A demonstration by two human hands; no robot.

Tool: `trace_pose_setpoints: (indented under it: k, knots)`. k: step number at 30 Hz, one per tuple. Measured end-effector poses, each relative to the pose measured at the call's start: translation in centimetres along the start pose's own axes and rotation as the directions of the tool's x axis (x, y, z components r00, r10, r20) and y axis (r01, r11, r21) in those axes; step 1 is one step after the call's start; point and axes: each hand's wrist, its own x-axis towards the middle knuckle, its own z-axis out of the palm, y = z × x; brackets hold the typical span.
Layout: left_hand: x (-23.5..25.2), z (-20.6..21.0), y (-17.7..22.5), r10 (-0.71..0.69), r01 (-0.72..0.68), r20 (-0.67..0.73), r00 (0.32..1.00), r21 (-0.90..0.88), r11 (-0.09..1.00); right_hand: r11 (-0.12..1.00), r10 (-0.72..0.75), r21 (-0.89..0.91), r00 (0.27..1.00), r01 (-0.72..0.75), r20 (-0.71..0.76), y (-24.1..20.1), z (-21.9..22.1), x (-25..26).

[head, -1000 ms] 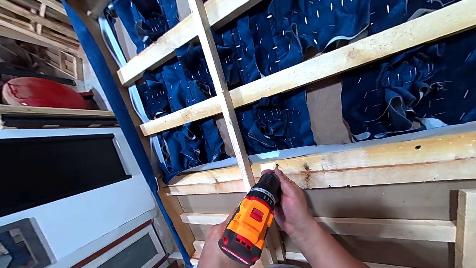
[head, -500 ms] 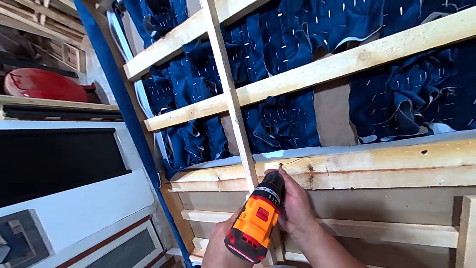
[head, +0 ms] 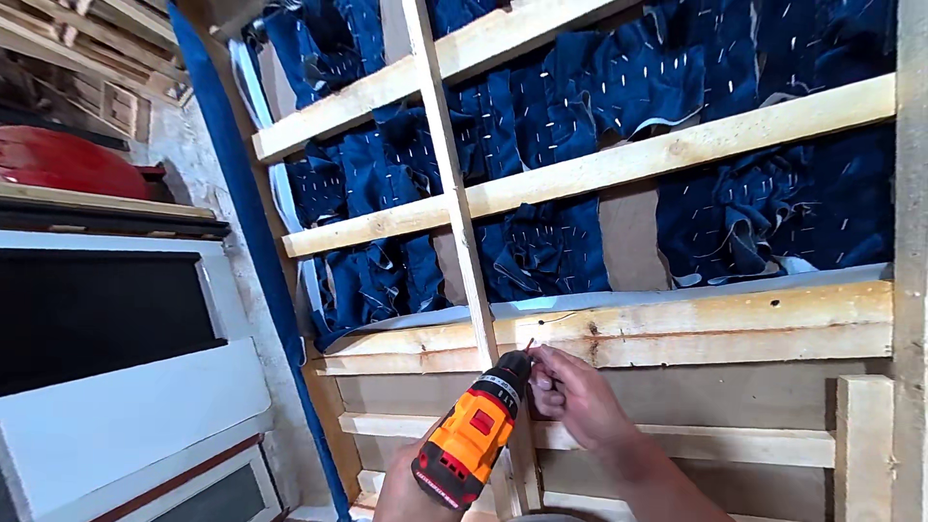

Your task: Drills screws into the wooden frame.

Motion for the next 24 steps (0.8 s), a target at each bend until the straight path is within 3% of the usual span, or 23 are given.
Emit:
trace_pose_setpoints:
  k: [3, 7, 11, 15, 18, 21, 24]
  knots:
    - [-2.8, -1.0, -2.0, 0.023, -0.023, -0.012, 1.0, -0.029, 0.999, 0.965, -0.089, -0.249, 0.995, 0.077, -0.036, -1.2, -2.1, -2.2]
    - [-6.8, -1.8, -4.7, -0.036, 0.035, -0.023, 0.999, -0.046, 0.998, 0.888, -0.245, -0.42, 0.965, 0.184, -0.095, -2.3, -1.9, -4.2]
    - [-10.9, -2.3, -8.6, -0.11, 0.103, -0.035, 0.993, -0.155, 0.983, 0.839, -0.149, -0.535, 0.988, 0.103, -0.043, -1.7, 1.7, -5.8]
    - [-13.6, -4.2, -11.4, -0.124, 0.111, -0.034, 0.992, -0.259, 0.959, 0.771, -0.13, -0.629, 0.992, 0.101, 0.0, 1.9, 6.3, -6.9]
    - [-14.8, -8.4, -11.3, -0.141, 0.147, 0.045, 0.989, -0.283, 0.948, 0.777, -0.195, -0.607, 0.981, 0.167, 0.021, 6.1, 9.3, -7.8]
    - [-16.3, -10.3, -16.1, -0.06, 0.073, 0.054, 0.997, -0.282, 0.957, 0.862, -0.212, -0.459, 0.976, 0.213, 0.055, 11.1, 11.7, -7.7]
    - [-18.1, -11.8, -22.3, 0.04, -0.031, 0.028, 0.999, -0.281, 0.959, 0.925, -0.204, -0.337, 0.978, 0.176, -0.049, 15.9, 14.5, -6.7]
